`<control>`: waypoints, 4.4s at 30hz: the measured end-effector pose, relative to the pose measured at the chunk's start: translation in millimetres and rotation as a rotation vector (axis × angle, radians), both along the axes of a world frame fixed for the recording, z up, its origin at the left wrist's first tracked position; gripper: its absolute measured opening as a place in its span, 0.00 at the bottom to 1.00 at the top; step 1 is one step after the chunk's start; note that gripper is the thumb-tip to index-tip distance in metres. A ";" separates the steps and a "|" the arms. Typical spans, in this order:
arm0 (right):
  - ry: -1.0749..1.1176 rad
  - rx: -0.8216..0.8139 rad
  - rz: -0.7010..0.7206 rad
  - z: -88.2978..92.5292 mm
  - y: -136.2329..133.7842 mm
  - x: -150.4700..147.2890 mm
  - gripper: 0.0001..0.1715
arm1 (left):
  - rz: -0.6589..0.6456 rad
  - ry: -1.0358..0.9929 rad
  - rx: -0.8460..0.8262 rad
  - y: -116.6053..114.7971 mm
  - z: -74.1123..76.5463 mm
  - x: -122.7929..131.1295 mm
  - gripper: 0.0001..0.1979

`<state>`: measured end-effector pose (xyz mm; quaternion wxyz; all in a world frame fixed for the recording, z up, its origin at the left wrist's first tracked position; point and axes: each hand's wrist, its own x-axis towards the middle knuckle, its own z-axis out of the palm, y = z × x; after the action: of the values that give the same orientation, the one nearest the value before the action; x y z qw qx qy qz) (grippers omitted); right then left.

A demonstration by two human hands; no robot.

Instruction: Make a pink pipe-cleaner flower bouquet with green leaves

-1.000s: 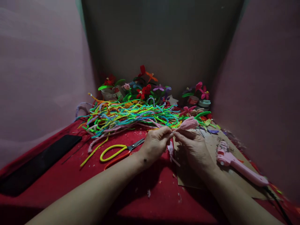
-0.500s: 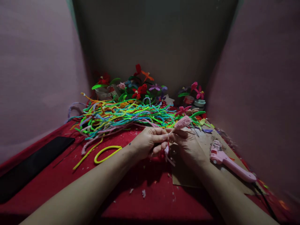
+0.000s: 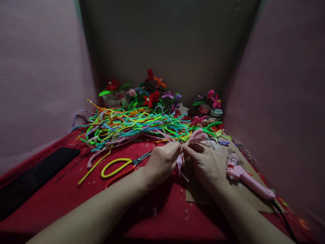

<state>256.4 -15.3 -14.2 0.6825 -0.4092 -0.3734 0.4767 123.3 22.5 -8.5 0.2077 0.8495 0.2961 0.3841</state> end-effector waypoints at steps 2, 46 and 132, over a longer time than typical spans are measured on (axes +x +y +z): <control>-0.026 -0.006 0.022 3.1 -2.1 -1.4 0.09 | 0.012 -0.012 0.010 0.5 -1.2 -0.9 0.10; -0.140 0.069 0.070 8.7 -4.9 0.2 0.05 | -0.050 -0.201 -0.461 5.6 8.3 0.1 0.10; -0.042 0.031 -0.021 1.6 -3.4 -1.8 0.02 | 0.000 -0.017 0.162 3.9 -6.6 0.0 0.09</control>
<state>254.6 -18.7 -12.6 0.6859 -0.4123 -0.3907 0.4548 123.2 26.4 -15.2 0.1410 0.8603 0.2622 0.4137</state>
